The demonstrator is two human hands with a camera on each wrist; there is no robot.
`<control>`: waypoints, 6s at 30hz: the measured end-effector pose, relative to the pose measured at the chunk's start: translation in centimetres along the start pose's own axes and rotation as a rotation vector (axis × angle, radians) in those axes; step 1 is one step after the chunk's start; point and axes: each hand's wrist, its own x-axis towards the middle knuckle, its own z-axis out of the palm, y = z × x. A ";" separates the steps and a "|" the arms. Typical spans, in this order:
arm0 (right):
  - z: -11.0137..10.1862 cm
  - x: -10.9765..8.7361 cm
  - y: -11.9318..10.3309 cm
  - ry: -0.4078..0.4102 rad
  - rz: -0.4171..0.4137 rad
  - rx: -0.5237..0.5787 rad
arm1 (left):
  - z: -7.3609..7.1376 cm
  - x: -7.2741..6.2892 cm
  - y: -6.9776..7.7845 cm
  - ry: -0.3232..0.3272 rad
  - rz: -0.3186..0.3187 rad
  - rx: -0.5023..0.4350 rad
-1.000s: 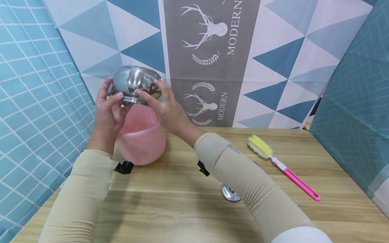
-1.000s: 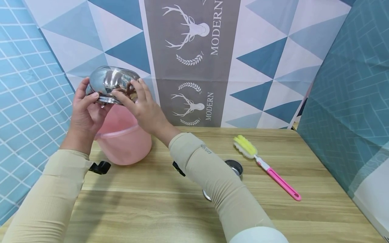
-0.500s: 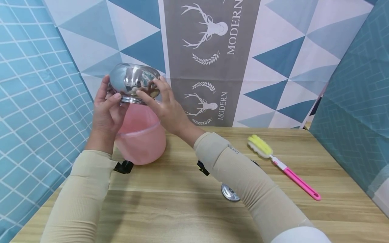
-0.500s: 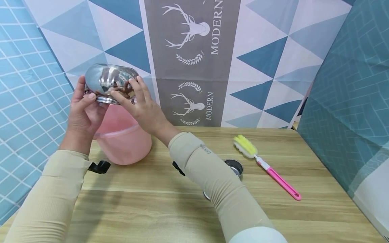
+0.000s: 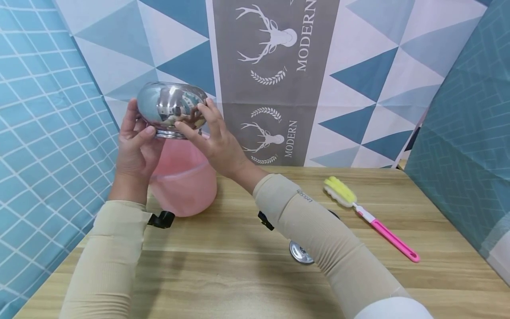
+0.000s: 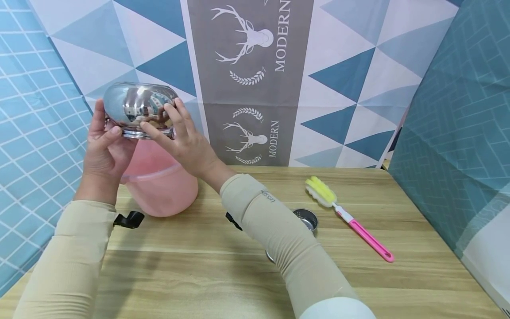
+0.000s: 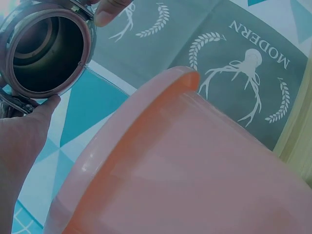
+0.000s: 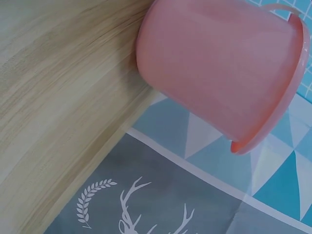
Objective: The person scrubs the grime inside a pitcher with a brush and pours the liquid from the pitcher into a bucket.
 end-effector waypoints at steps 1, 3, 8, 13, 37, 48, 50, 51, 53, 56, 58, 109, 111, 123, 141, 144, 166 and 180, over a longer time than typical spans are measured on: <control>0.0 0.0 0.0 0.007 -0.004 -0.006 | 0.0 0.0 0.0 -0.002 0.002 0.001; 0.0 0.0 0.0 0.015 -0.009 -0.021 | 0.0 0.0 0.0 -0.002 0.006 0.004; 0.1 -0.3 -0.1 0.023 -0.012 -0.055 | -0.2 -0.1 -0.1 -0.018 0.015 0.011; 0.1 -0.4 -0.1 0.023 -0.022 -0.065 | -0.6 0.0 -0.1 -0.045 0.020 0.022; -0.6 -0.4 -0.8 -0.126 0.247 0.191 | -1.1 -1.0 0.0 0.141 -0.066 0.237; -1.3 0.6 -0.5 -0.330 0.583 0.337 | 1.0 -0.6 0.6 0.339 -0.320 0.748; -1.5 0.6 -0.5 -0.347 0.633 0.371 | 1.3 -0.5 0.7 0.344 -0.366 0.834; -1.5 0.5 -0.4 -0.346 0.644 0.385 | 1.4 -0.5 0.7 0.341 -0.381 0.879; -1.5 0.4 -0.3 -0.346 0.655 0.398 | 1.6 -0.5 0.7 0.321 -0.400 0.958; -1.5 0.2 -0.2 -0.336 0.655 0.408 | 1.7 -0.4 0.8 0.287 -0.411 1.017; -1.5 0.1 -0.1 -0.332 0.662 0.417 | 1.7 -0.4 0.8 0.266 -0.409 1.041; -11.4 -3.2 1.6 -0.399 1.193 0.829 | 8.2 -2.0 -4.0 0.051 -0.675 1.413; -11.9 -3.6 1.9 -0.394 1.219 0.868 | 8.4 -2.2 -4.4 0.040 -0.680 1.407; -13.6 -7.0 2.2 -0.451 1.459 0.979 | 7.6 -3.5 -8.0 0.035 -0.815 1.372; -15.1 -13.1 1.9 -0.484 1.591 1.012 | 5.5 -6.4 -13.9 0.072 -0.877 1.206; -15.1 -13.6 1.8 -0.488 1.601 1.006 | 5.3 -6.7 -14.5 0.103 -0.903 1.194; -14.0 -17.4 2.6 -0.582 1.652 0.946 | 2.6 -8.9 -18.5 0.231 -0.962 1.118; -13.6 -18.2 3.7 -0.623 1.686 0.889 | 2.1 -9.1 -20.0 0.215 -0.938 1.108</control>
